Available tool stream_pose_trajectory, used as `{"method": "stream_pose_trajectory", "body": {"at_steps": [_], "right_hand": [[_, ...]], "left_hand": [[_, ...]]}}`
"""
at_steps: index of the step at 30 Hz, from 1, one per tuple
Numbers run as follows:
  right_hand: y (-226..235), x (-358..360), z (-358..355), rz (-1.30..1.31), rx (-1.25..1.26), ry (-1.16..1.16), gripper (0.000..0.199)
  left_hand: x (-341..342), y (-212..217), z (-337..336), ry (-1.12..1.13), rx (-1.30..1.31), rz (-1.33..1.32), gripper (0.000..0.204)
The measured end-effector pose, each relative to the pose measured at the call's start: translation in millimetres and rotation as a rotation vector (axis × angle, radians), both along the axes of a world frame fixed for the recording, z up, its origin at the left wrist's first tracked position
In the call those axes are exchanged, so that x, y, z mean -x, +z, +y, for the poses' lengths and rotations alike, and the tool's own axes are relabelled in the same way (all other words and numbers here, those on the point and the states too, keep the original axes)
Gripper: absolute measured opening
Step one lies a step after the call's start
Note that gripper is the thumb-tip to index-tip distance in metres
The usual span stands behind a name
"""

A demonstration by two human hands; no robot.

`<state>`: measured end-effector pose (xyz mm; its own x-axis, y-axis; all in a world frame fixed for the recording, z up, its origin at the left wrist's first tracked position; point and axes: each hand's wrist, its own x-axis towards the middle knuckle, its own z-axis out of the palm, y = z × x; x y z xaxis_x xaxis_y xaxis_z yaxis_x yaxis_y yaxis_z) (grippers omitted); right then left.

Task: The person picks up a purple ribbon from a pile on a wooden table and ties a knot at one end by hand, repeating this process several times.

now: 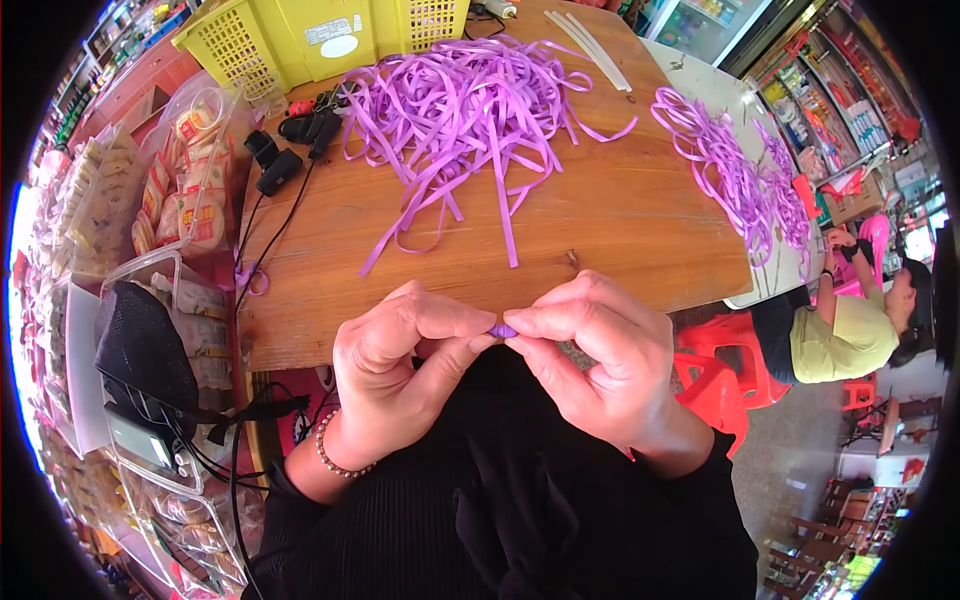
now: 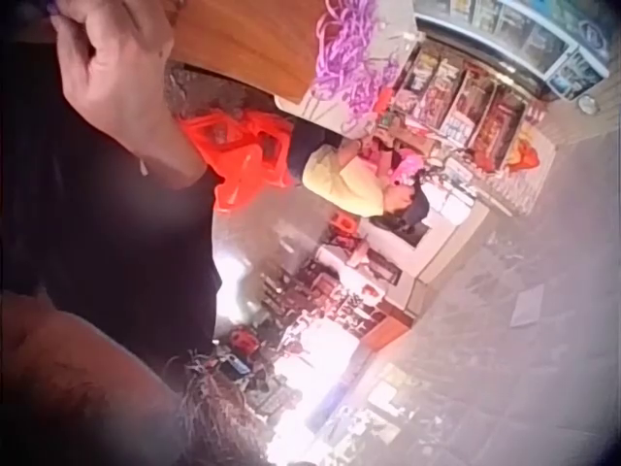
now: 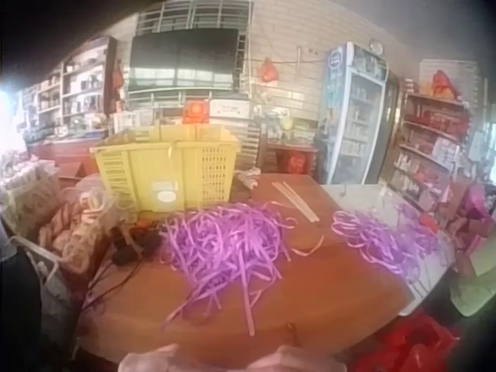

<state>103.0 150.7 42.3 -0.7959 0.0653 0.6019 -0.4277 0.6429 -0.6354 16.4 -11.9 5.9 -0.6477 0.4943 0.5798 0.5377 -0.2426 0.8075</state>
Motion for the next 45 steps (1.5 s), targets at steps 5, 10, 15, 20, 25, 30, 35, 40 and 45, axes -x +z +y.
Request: {"method": "stream_pose_trajectory", "body": {"at_steps": [5,10,15,20,25,30,35,40,45], "right_hand": [[2,1,3,-0.006,-0.035,0.008,0.014],[-1,-1,-2,0.023,-0.002,-0.001,0.014],[-10,2,-5,0.109,0.028,-0.018,0.015],[-10,2,-5,0.120,0.033,0.015,0.014],[-15,-1,-6,0.020,0.104,0.090,0.009],[-19,-8,-9,-0.093,0.361,0.140,0.007],[-22,-7,-3,-0.108,0.392,0.175,0.007],[-22,-6,-3,-0.057,0.291,0.143,0.008],[-21,-5,-5,-0.019,0.232,0.104,0.009]], "left_hand": [[0,5,1,0.006,0.050,0.025,0.016],[-7,3,1,0.044,0.024,0.011,0.016],[-8,1,2,0.068,0.001,-0.006,0.016],[-7,0,0,0.006,-0.009,-0.003,0.016],[-9,5,-2,-0.037,-0.013,0.028,0.015],[-13,5,1,-0.080,-0.040,-0.074,0.011],[-18,-1,1,-0.242,-0.184,-0.540,0.009],[-11,-1,-2,-0.220,-0.147,-0.526,0.009],[-6,-1,-2,-0.127,-0.044,-0.103,0.013]]}}
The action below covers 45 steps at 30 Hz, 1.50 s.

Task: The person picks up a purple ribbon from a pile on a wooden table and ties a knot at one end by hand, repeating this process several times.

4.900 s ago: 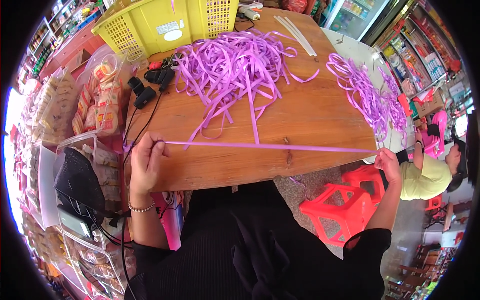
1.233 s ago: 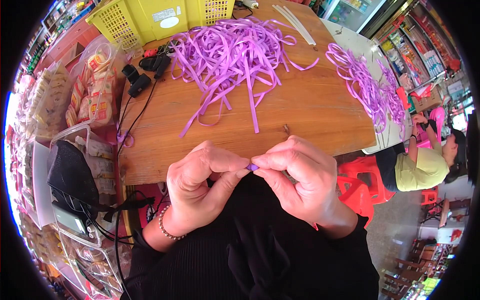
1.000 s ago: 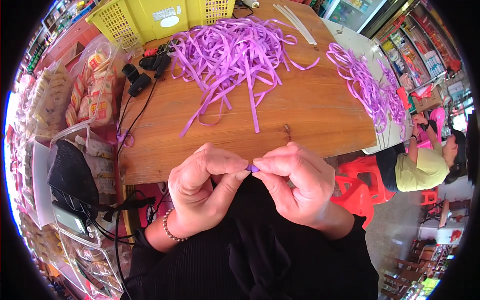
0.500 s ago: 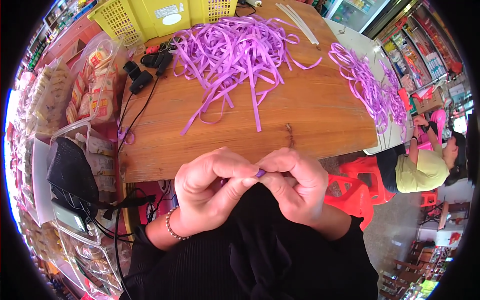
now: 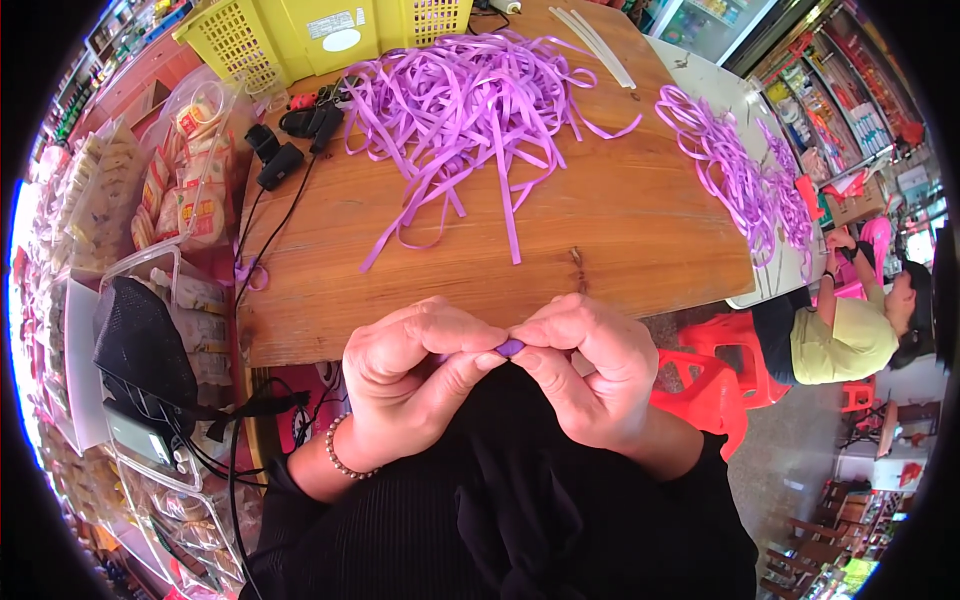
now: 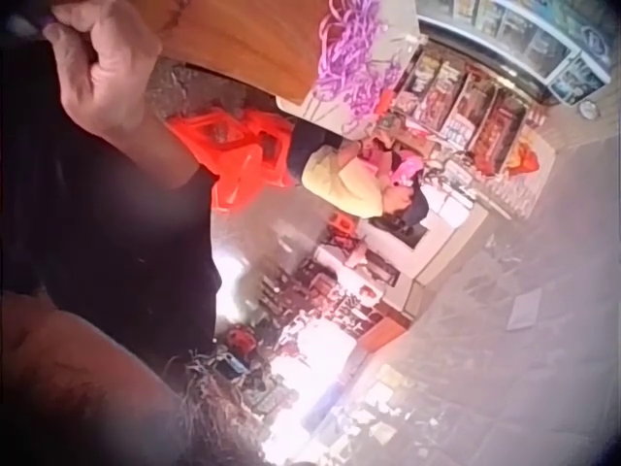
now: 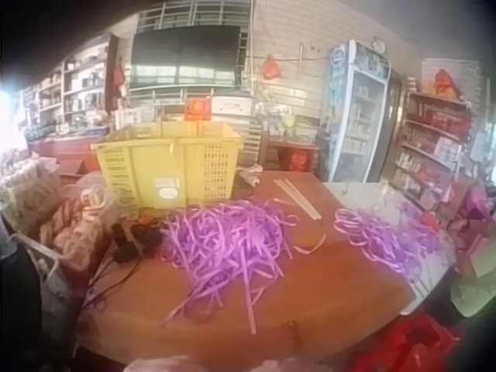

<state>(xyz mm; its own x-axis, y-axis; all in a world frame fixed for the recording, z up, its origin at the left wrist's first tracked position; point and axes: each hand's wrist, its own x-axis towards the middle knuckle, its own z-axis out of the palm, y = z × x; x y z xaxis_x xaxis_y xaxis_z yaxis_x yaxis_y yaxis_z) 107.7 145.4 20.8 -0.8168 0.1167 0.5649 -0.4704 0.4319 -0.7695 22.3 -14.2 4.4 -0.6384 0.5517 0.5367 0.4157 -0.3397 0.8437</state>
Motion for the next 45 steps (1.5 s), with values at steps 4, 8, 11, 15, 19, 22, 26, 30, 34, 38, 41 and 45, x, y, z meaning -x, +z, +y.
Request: {"method": "stream_pose_trajectory", "body": {"at_steps": [4,8,11,15,19,22,26,30,34,38,41,45], "right_hand": [[-1,1,-4,0.016,-0.017,-0.058,0.007],[-4,2,-4,-0.027,-0.016,-0.068,0.005],[-6,4,-2,-0.018,-0.053,-0.074,0.004],[-2,6,-1,-0.186,0.014,-0.077,0.004],[-9,19,16,-0.458,0.327,0.037,0.008],[0,28,54,-0.472,0.520,-0.013,0.013],[-5,19,107,-0.374,0.836,0.080,0.017],[-8,10,119,-0.320,1.018,0.097,0.016],[-9,9,119,-0.266,1.086,0.089,0.013],[-13,4,121,-0.335,1.001,0.109,0.007],[-17,3,135,-0.359,1.047,0.173,0.008],[6,21,178,-0.321,0.888,-0.041,0.013]], "left_hand": [[-2,0,4,0.089,0.015,0.069,0.012],[-1,-5,8,0.139,0.027,0.140,0.011],[3,-11,11,0.164,0.025,0.196,0.013],[7,-19,17,0.277,0.027,0.342,0.014],[19,-22,22,0.295,0.086,0.409,0.010],[33,-16,5,0.077,0.151,-0.259,0.007],[56,-16,-22,0.039,0.022,-0.567,0.008],[62,-17,-25,0.076,-0.085,-0.662,0.010],[68,-24,-23,0.007,-0.094,-0.750,0.012],[73,-31,-28,-0.160,-0.223,-0.828,0.014],[74,-47,-32,-0.297,-0.274,-0.872,0.019],[58,-58,-19,0.013,0.051,-0.727,0.030]]}}
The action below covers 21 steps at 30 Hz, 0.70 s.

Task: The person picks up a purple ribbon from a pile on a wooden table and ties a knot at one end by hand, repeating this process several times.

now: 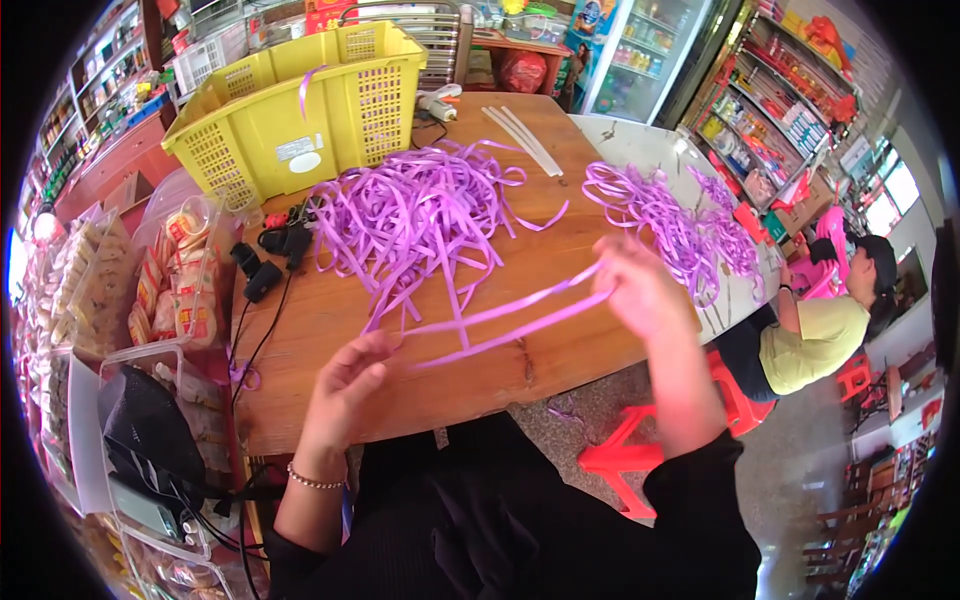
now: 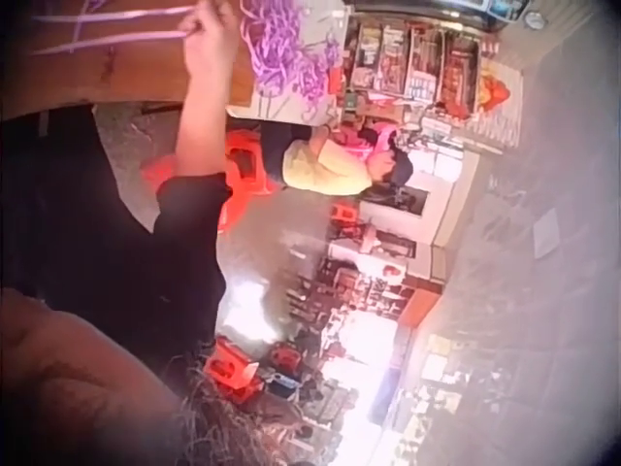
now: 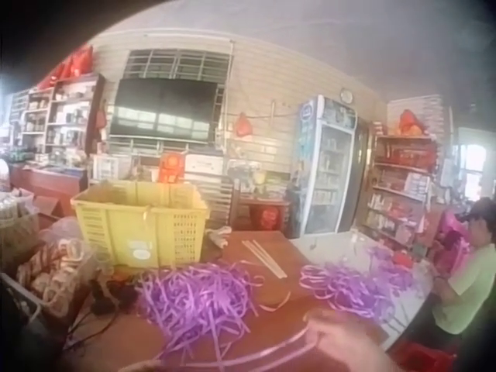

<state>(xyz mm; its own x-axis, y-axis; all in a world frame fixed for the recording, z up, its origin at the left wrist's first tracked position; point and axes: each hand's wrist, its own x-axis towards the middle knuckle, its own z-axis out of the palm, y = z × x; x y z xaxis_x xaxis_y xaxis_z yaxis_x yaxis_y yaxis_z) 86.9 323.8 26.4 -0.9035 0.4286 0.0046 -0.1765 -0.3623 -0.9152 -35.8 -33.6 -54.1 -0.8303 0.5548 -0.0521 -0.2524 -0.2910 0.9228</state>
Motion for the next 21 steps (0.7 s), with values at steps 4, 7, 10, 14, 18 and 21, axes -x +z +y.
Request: {"method": "stream_pose_trajectory", "body": {"at_steps": [4,7,10,14,18,21], "right_hand": [[51,21,108,0.091,-0.358,-0.367,0.017],[80,28,197,-0.062,-0.758,-0.669,0.021],[83,15,238,-0.598,-1.356,-0.769,0.027],[42,44,154,-1.218,-1.874,-0.519,0.032],[-17,69,-18,-0.674,-1.339,0.140,0.040],[-67,64,-102,-0.370,-1.634,-0.002,0.033]], "left_hand": [[-6,-10,4,-0.064,0.046,0.051,0.031],[-6,-21,3,-0.015,0.250,0.235,0.026],[-5,-18,6,0.042,0.413,0.454,0.020],[-6,-16,2,0.081,0.459,0.601,0.019],[-10,-19,2,0.089,0.506,0.621,0.020],[-10,-25,12,-0.013,0.507,0.594,0.021]]}}
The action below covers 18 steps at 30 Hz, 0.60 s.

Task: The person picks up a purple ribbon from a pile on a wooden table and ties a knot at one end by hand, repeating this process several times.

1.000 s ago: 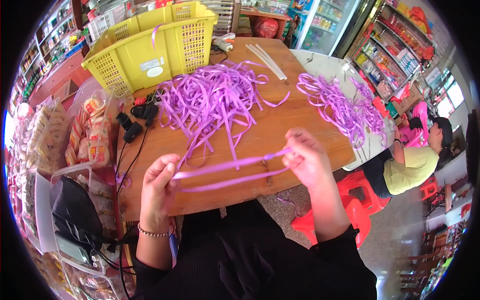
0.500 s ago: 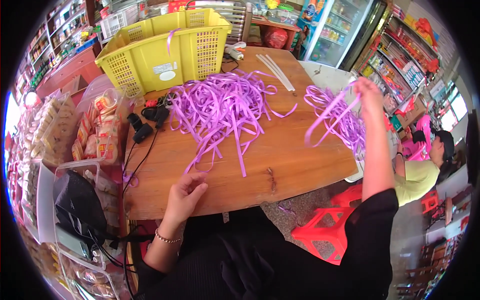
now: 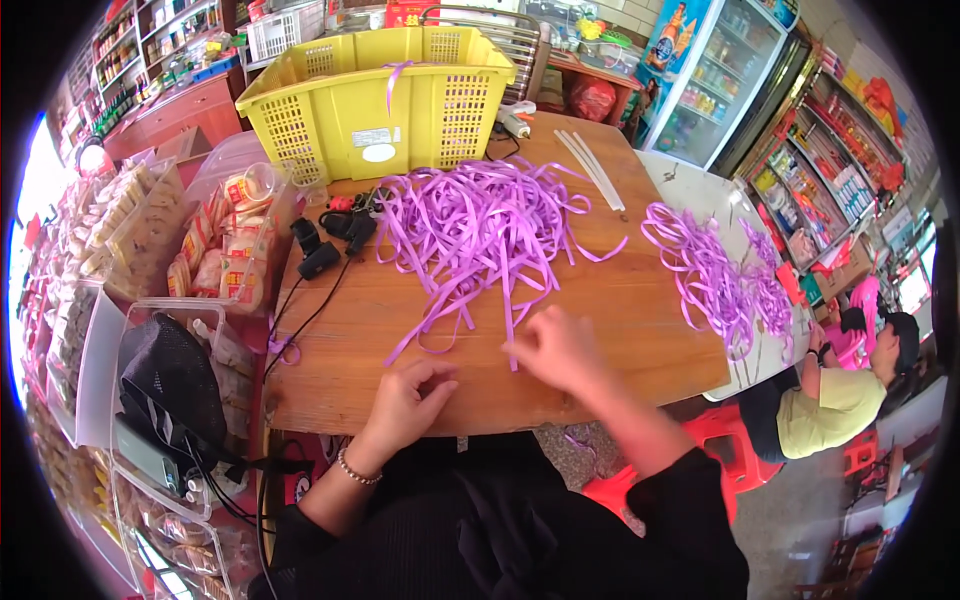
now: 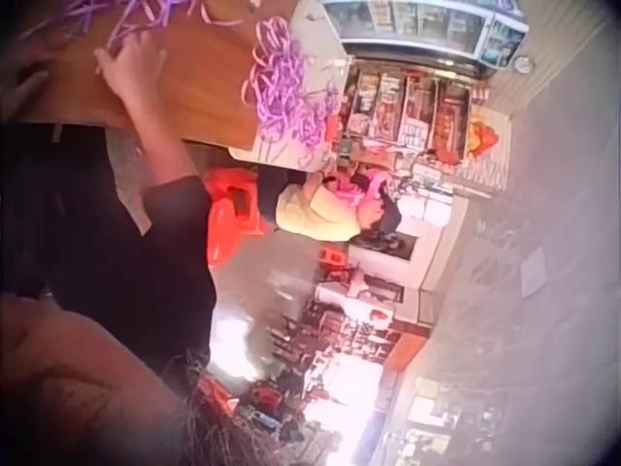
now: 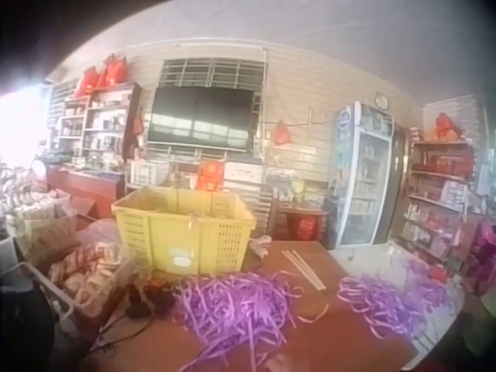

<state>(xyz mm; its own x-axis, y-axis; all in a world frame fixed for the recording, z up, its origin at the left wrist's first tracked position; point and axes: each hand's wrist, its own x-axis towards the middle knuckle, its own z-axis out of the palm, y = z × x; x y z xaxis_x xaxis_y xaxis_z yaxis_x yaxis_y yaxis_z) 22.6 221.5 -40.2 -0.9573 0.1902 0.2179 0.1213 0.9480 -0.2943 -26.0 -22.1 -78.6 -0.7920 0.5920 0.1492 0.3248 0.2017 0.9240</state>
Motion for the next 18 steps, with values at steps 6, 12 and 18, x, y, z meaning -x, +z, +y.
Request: {"method": "stream_pose_trajectory", "body": {"at_steps": [6,12,18], "right_hand": [[-31,-17,-52,0.140,0.364,0.230,0.018],[5,-63,-86,-0.391,0.692,0.902,0.014],[-11,-54,-69,-0.417,0.979,0.529,0.028]], "left_hand": [[-18,4,13,-0.108,-0.303,-0.538,0.034],[0,12,22,-0.221,-0.679,-1.272,0.034],[1,26,2,-0.580,-0.677,-1.051,0.023]]}}
